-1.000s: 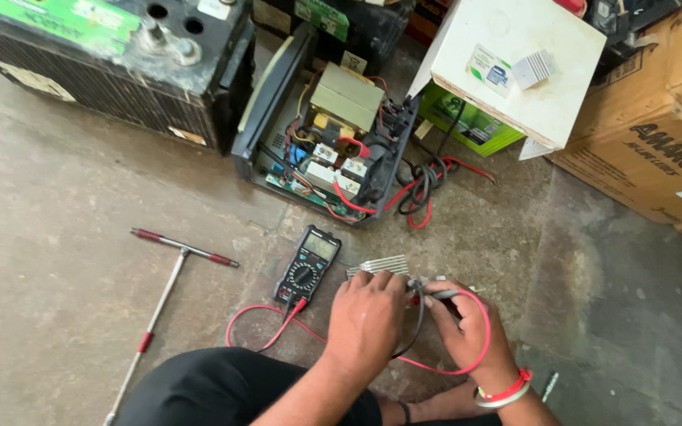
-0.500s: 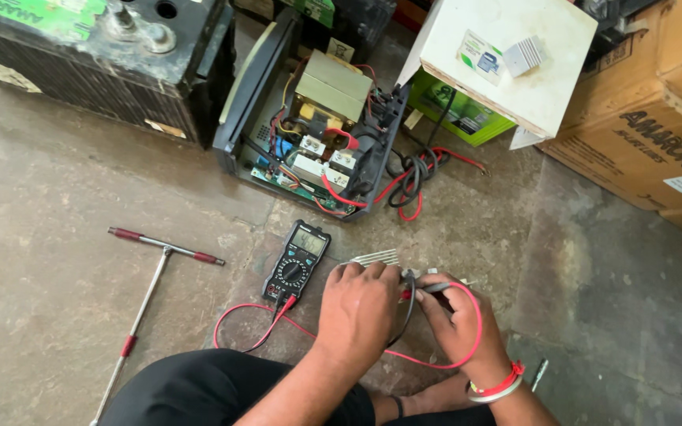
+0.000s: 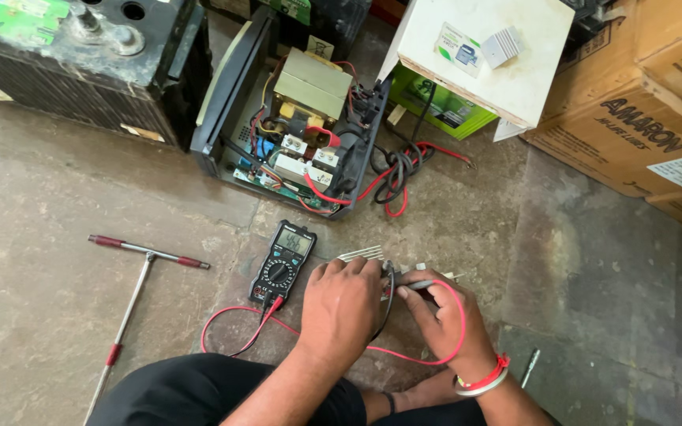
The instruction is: The person sits on the floor and uses a multimeter to test a circuit board with a heatsink. They hold the board and touch the multimeter probes to various points on the circuitry, flipping the board over to access different sides.
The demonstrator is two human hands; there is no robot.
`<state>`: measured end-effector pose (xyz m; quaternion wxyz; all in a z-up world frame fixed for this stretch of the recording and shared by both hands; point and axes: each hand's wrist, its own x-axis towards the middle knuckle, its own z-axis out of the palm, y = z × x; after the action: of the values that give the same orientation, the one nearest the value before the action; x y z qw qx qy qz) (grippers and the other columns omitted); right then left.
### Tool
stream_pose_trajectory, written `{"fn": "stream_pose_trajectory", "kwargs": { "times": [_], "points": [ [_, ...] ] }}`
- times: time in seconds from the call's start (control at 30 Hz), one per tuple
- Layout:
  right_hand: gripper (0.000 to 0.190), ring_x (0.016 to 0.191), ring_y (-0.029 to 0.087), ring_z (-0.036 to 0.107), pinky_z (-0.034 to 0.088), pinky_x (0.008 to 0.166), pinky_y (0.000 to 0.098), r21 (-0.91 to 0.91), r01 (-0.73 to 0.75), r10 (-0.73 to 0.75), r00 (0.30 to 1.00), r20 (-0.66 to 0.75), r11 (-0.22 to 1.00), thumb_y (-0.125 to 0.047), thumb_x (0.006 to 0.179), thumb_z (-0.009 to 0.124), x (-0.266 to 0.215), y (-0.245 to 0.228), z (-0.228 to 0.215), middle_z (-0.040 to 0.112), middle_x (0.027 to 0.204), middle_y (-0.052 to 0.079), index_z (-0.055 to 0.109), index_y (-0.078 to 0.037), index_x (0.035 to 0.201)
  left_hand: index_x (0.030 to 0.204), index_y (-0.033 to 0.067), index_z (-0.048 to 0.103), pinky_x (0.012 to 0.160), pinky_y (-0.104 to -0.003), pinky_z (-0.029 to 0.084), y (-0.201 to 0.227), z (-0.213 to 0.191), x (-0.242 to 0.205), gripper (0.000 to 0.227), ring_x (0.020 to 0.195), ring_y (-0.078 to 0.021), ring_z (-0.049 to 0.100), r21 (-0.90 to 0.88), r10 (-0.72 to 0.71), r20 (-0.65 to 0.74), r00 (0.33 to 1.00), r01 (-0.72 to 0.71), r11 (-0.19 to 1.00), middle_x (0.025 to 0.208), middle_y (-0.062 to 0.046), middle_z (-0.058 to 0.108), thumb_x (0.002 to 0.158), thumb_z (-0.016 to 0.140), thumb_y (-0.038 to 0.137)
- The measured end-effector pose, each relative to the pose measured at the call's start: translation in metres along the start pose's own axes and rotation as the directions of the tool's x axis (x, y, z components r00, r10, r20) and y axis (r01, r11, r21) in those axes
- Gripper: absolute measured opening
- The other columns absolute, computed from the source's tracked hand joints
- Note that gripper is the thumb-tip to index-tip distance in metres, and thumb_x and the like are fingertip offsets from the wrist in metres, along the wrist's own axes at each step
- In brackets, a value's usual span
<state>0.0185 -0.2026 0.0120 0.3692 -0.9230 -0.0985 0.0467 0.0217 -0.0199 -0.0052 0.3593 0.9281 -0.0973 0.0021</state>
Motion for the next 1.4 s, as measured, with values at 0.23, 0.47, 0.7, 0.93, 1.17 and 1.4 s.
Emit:
{"fn": "stream_pose_trajectory", "kwargs": {
  "times": [0.23,0.47,0.7,0.93,1.17,1.4],
  "points": [
    [0.013,0.083,0.023,0.077,0.057,0.076,0.0316,0.064,-0.022,0.024,0.999,-0.032,0.998,-0.010,0.090,0.071,-0.0006,-0.0004,0.0037,0.078,0.094,0.011,0.073,-0.002,0.099,0.092,0.0091,0.067,0.082,-0.047,0.049,-0.0024,0.0005,0.0002,0.016,0.093,-0.0327,0.067,-0.010,-0.033,0.016,0.999,0.033,0.999,0.094,-0.011,0.072,0.090,0.064,0.025],
    [0.012,0.084,0.024,0.077,0.057,0.077,0.0320,-0.002,0.018,-0.018,1.000,-0.019,1.000,-0.011,0.090,0.072,-0.0001,0.0014,0.0051,0.078,0.093,0.012,0.074,-0.002,0.098,0.092,0.0091,0.067,0.083,-0.047,0.049,-0.0040,0.0016,0.0004,0.017,0.093,-0.0328,0.067,-0.009,-0.043,0.025,0.999,0.043,0.999,0.094,-0.011,0.072,0.091,0.064,0.026],
    [0.013,0.085,0.023,0.078,0.057,0.076,0.0322,0.005,-0.001,0.001,1.000,-0.011,1.000,-0.011,0.090,0.071,-0.0011,-0.0016,0.0057,0.078,0.094,0.011,0.074,-0.003,0.100,0.091,0.0091,0.067,0.084,-0.047,0.049,-0.0036,-0.0002,-0.0001,0.016,0.093,-0.0327,0.067,-0.005,-0.044,0.038,0.998,0.045,0.999,0.093,-0.010,0.072,0.091,0.063,0.025],
    [0.012,0.082,0.026,0.076,0.056,0.073,0.0332,-0.029,0.047,-0.046,0.999,0.011,0.999,-0.011,0.089,0.070,-0.0032,-0.0060,0.0045,0.076,0.091,0.012,0.072,-0.004,0.099,0.092,0.0090,0.067,0.083,-0.047,0.049,-0.0039,0.0008,-0.0021,0.016,0.091,-0.0326,0.067,-0.012,-0.030,0.011,0.999,0.030,0.999,0.092,-0.011,0.072,0.091,0.063,0.025],
    [0.013,0.085,0.029,0.075,0.056,0.074,0.0351,-0.076,0.090,-0.089,0.996,0.017,0.993,-0.010,0.088,0.070,-0.0044,-0.0053,0.0039,0.075,0.093,0.013,0.072,-0.004,0.099,0.092,0.0088,0.067,0.082,-0.048,0.048,-0.0035,0.0019,-0.0028,0.017,0.092,-0.0331,0.066,-0.009,-0.040,0.025,0.999,0.040,0.999,0.093,-0.011,0.071,0.091,0.063,0.025],
    [0.014,0.083,0.023,0.077,0.057,0.074,0.0320,0.019,-0.021,0.022,0.999,-0.027,1.000,-0.011,0.090,0.071,-0.0038,-0.0002,0.0068,0.078,0.093,0.010,0.074,-0.004,0.101,0.093,0.0085,0.067,0.082,-0.047,0.049,-0.0037,-0.0007,-0.0022,0.017,0.093,-0.0332,0.066,-0.022,-0.037,0.022,0.999,0.038,0.999,0.094,-0.012,0.072,0.091,0.063,0.025]
  ]
}}
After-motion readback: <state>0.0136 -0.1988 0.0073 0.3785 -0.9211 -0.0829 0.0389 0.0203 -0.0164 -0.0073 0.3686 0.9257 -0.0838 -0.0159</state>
